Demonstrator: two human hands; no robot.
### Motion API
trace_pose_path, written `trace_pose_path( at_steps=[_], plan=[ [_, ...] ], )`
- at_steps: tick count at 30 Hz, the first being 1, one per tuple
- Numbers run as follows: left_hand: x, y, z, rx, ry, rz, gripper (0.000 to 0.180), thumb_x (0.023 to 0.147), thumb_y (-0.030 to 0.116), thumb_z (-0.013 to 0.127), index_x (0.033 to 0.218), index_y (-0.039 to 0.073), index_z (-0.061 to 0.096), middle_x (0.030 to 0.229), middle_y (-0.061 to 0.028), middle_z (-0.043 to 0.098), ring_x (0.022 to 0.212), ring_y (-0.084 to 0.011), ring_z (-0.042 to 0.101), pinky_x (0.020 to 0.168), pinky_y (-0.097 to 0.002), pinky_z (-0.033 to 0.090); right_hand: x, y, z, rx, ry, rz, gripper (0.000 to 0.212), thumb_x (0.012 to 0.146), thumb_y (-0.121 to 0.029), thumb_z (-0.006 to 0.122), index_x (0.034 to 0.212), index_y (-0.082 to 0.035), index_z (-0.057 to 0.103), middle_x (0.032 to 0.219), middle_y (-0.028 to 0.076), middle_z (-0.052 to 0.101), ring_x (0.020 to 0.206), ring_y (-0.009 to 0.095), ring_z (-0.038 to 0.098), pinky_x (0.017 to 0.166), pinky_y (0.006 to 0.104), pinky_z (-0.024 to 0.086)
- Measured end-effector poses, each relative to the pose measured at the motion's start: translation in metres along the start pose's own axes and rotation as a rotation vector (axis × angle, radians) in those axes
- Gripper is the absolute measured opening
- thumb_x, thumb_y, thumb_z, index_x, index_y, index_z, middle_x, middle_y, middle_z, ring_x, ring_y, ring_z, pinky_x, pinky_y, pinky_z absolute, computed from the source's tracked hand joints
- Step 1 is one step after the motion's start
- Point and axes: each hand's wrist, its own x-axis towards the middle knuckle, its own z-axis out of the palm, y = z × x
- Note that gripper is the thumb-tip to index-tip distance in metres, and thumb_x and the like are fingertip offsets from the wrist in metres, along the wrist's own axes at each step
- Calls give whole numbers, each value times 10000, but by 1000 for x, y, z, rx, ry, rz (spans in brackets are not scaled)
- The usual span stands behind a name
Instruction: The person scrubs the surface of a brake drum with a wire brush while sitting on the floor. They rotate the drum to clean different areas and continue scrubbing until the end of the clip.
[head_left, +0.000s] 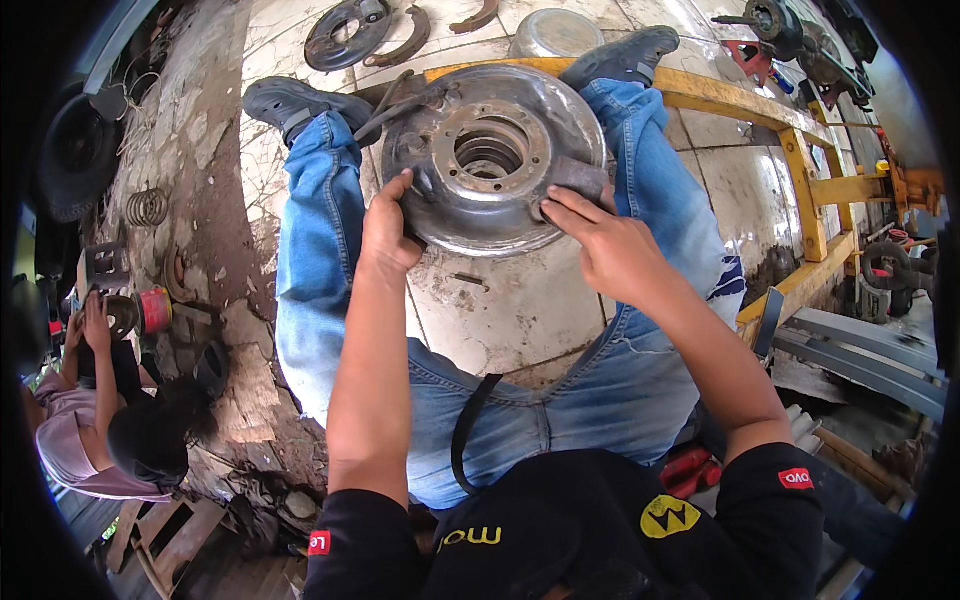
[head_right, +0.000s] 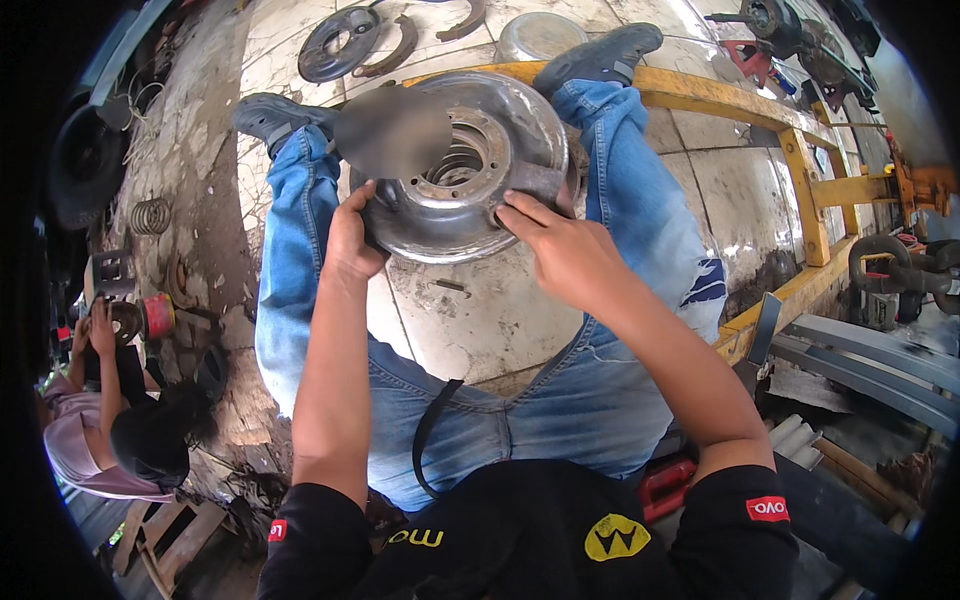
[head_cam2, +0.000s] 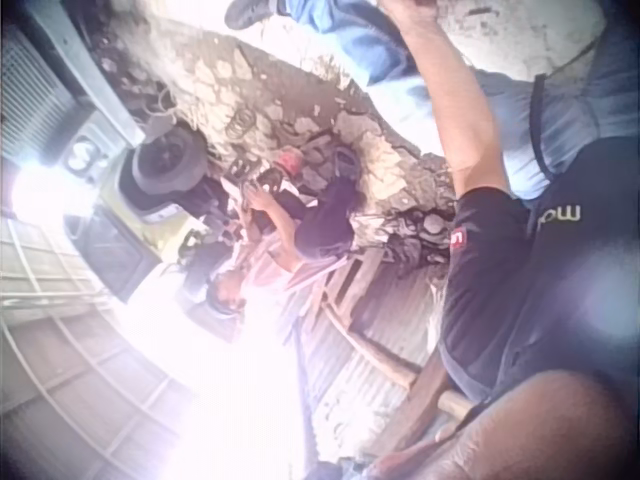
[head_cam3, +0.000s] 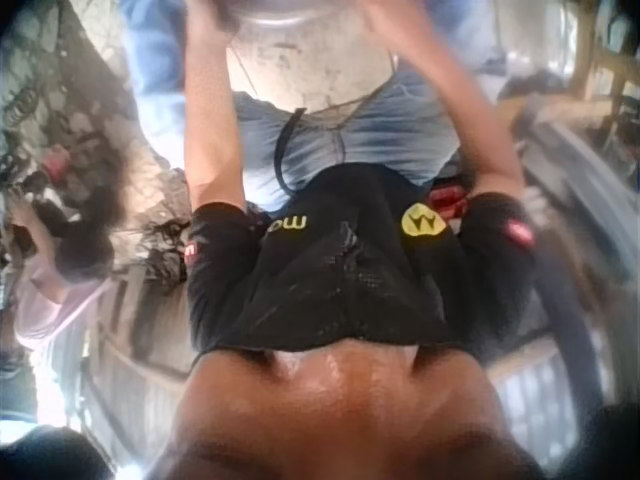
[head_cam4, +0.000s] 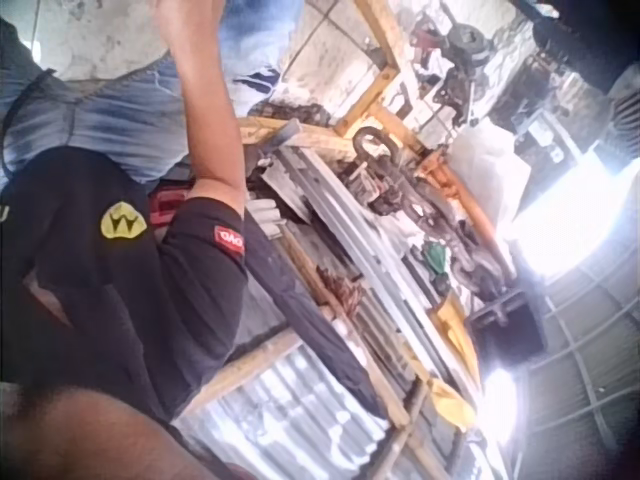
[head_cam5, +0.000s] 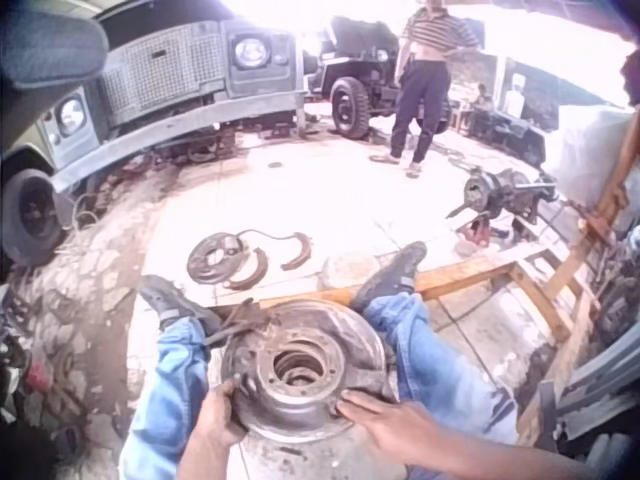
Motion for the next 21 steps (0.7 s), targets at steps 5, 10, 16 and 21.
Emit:
trace_pose_path(
  at_steps=[5, 10, 16, 21],
  plan=[
    [6, -18, 6, 46, 128, 256, 402, 978, 183, 566, 1321, -22, 513, 1263, -152, 603, 1128, -276, 596, 988, -402, 473, -8, -17, 3, -168, -20, 20, 555, 737, 4, 606, 1286, -74, 602, 1376, 61, 573, 975, 287, 689, 779, 388, 585],
    [0, -27, 11, 52, 202, 468, 352, 969, 110, 570, 1285, -42, 552, 1200, -147, 635, 1058, -257, 614, 925, -387, 496, -8, -45, -3, -114, -97, 98, 573, 725, -11, 610, 1296, -50, 590, 1374, 101, 572, 1029, 318, 668, 804, 416, 575],
    [1, -38, 17, -42, 241, 499, 333, 982, 107, 546, 1286, -26, 528, 1181, -130, 628, 1020, -239, 610, 903, -385, 493, 0, -32, 15, -185, -28, 95, 571, 724, -20, 602, 1295, -34, 589, 1374, 118, 572, 1018, 303, 678, 752, 401, 586],
    [5, -39, 11, 7, 249, 517, 308, 989, 109, 526, 1270, -20, 516, 1163, -137, 621, 1011, -237, 606, 881, -374, 502, -2, -35, 16, -153, -30, 4, 593, 750, -58, 604, 1333, 26, 532, 1440, 159, 500, 969, 334, 703, 727, 392, 596]
  ],
)
